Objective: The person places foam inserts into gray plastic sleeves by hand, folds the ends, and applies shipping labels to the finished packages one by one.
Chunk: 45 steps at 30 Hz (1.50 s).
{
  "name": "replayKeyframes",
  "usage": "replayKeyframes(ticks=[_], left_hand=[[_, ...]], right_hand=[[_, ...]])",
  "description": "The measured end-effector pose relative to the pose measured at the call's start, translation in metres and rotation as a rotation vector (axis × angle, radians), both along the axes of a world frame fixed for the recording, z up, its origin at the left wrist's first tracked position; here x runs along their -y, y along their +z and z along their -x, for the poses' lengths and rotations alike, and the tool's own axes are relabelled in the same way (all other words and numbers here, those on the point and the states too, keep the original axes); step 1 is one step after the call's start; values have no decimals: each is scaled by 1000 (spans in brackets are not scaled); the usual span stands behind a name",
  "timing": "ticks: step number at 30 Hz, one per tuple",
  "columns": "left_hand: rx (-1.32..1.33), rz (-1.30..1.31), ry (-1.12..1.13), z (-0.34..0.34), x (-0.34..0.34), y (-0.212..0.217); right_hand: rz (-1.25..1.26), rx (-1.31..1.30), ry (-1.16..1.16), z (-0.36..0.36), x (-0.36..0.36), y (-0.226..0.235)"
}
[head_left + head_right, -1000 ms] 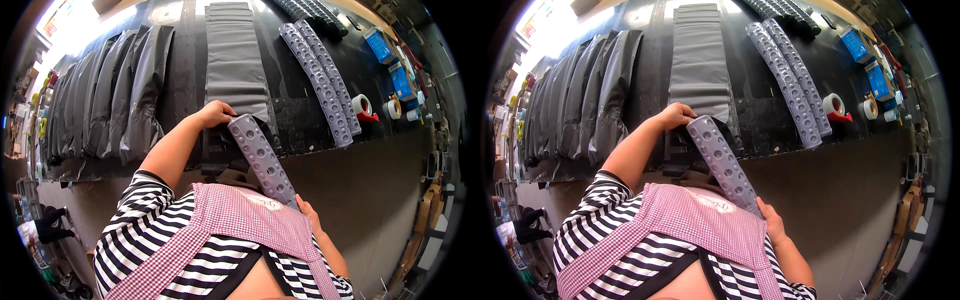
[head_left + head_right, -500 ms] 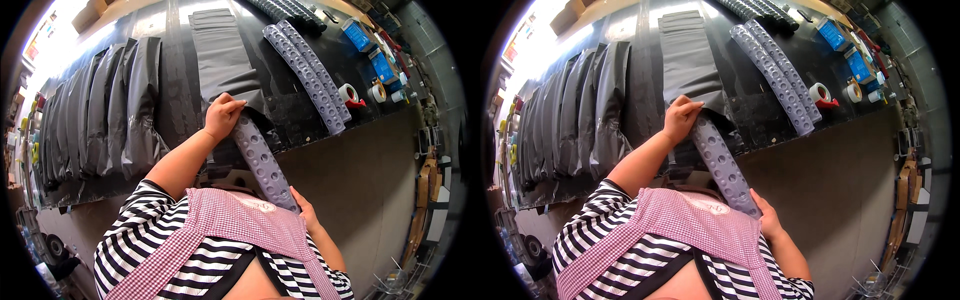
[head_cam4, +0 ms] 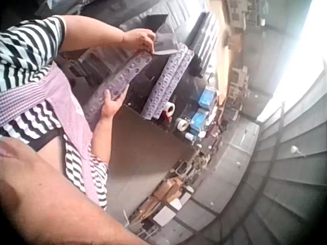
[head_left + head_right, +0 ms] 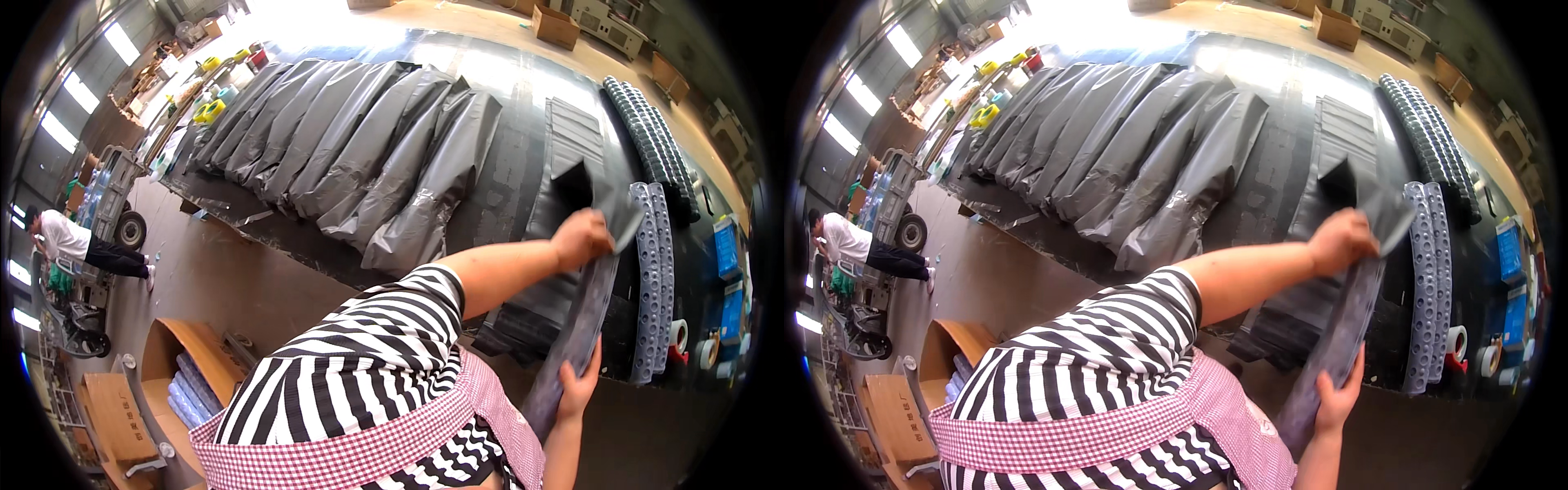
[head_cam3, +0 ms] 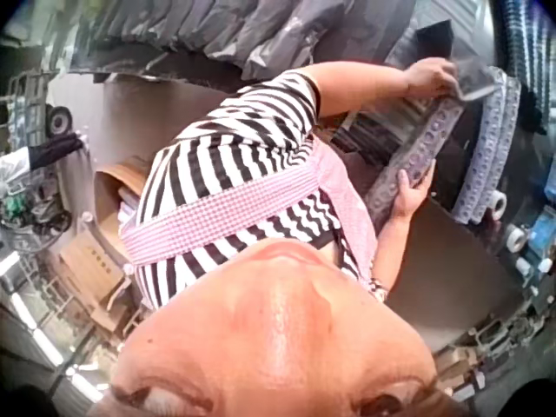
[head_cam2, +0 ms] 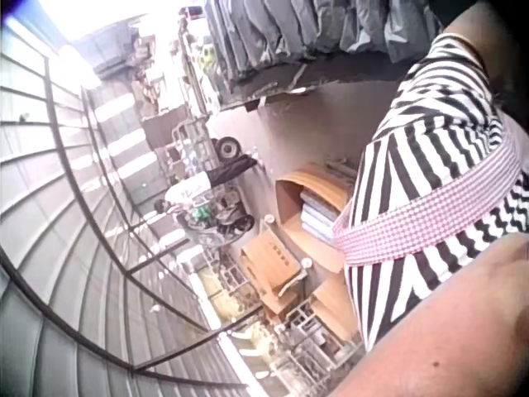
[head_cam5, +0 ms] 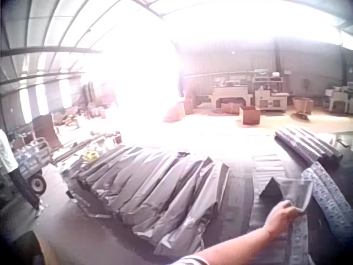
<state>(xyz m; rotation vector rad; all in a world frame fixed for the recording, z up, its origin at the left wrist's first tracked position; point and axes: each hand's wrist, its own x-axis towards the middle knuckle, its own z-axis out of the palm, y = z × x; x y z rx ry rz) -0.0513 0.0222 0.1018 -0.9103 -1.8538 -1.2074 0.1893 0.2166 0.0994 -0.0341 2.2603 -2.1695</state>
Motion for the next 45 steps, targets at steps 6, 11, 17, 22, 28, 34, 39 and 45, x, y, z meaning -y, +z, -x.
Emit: replayKeyframes(ticks=[6, 11, 17, 22, 28, 34, 39, 45], left_hand=[[991, -981, -553, 74, 37, 44], [1135, -1081, -586, 49, 65, 10], [1163, -1146, -616, 49, 57, -19], [966, -922, -204, 42, 74, -44], [823, -256, 66, -68, 102, -80], [829, 367, -317, -186, 94, -46], [1544, 85, -492, -219, 82, -23], [925, -196, -62, -119, 10, -6]], right_hand=[[-441, -289, -79, 92, 91, 10], [-166, -77, -48, 143, 55, -26], [-353, -214, -207, 266, 57, -23], [-692, -281, 34, 282, 66, -53], [-729, -41, 451, 142, 18, -51], [-706, 249, 931, 36, -18, -46], [-446, 545, 914, 36, -26, -35], [140, 351, 168, 91, 3, -13]])
